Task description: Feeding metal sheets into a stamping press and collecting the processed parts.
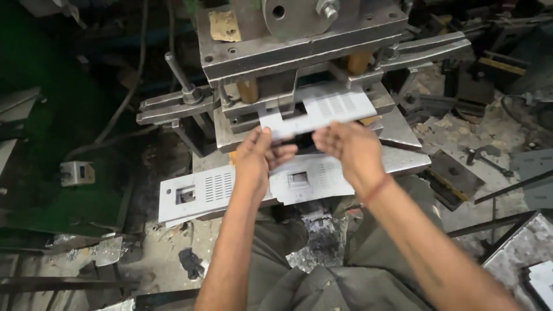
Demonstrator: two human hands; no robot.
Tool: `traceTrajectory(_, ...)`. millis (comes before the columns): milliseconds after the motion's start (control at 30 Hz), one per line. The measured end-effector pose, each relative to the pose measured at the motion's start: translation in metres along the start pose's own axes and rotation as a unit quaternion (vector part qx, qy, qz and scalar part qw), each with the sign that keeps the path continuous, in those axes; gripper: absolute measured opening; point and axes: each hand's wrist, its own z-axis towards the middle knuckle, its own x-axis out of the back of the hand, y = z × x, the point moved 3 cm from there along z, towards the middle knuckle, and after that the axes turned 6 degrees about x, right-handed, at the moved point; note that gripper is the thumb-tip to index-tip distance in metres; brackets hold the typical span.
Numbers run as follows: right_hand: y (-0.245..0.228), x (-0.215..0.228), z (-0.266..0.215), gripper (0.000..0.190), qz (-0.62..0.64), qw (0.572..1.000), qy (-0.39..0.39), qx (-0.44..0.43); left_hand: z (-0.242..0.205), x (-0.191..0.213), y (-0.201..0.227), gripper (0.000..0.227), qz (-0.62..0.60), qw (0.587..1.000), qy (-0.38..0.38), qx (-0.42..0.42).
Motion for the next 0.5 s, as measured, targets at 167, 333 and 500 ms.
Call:
traceTrajectory(167,0.038,-0.021,0.122,0.054,0.183,0.957,-0.19,-0.119,-0.029,-0.001,0.012,0.046,0.026,0.999,-0.034,0.004)
traceTrajectory(333,0.003,-0.052,0.084,0.026,0.037,0.995,0.071,-0.051,-0.068,0.028,-0.009,0.044,0.103,0.992,0.006,0.074)
traceTrajectory(500,0.008,-0.056,0.092,0.031,0.092,0.989,0.104,-0.05,-0.099,0.065,-0.04,0.04,0.097,0.984,0.073,0.132)
